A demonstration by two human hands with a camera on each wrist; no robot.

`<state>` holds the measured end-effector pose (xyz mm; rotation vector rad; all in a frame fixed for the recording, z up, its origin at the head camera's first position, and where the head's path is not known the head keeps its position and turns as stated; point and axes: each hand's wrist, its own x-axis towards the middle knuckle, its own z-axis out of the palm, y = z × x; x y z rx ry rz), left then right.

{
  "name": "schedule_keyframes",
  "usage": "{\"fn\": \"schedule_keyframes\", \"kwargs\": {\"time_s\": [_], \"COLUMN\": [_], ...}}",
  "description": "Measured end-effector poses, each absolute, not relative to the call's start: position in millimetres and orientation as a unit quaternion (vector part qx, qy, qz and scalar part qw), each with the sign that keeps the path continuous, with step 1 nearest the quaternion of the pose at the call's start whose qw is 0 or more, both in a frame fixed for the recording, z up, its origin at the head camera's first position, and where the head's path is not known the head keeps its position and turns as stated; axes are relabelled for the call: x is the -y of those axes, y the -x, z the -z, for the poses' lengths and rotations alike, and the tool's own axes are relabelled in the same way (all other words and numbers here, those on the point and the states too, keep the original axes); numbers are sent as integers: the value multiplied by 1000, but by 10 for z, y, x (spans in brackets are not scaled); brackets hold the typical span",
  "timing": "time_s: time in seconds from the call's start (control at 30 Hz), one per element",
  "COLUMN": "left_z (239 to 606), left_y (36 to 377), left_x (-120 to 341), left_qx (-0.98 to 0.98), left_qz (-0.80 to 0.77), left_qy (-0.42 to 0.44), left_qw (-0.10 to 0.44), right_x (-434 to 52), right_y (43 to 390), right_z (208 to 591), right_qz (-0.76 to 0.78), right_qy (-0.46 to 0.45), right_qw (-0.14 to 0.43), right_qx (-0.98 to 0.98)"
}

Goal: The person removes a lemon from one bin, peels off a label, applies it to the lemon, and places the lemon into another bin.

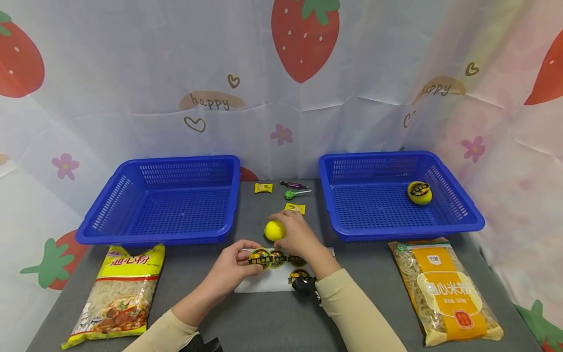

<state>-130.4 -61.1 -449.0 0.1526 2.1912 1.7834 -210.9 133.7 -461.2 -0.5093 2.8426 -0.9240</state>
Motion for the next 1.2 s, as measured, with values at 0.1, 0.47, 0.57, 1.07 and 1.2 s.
{"fn": "schedule_keyframes", "kwargs": {"time_s": [0.1,0.47,0.57,1.07,1.2], "left_z": [4495,4428,4415,4403,4411], "left_y": [1320,1317,1309,1318,1309], "left_x": [605,567,565,562,557], "left_qx": [-766,-764,-768,-765,-764], "left_qz": [-623,-628,-625,-631,-634], "left_qy": [-48,-61,-61,-61,-59], "left_qw": [151,134,129,113,107], "right_x": [-1335,-1565,-1624,-1661,-1648], "right_y": [2104,1908,1835,1570,1535], "right_z": [4616,4550,4572,4580,4561], "right_qz": [302,481,525,628,637], "right_qy": [164,92,76,142,141], "right_qw": [45,90,130,223,223], "right_qx": [-938,-867,-837,-732,-724]}}
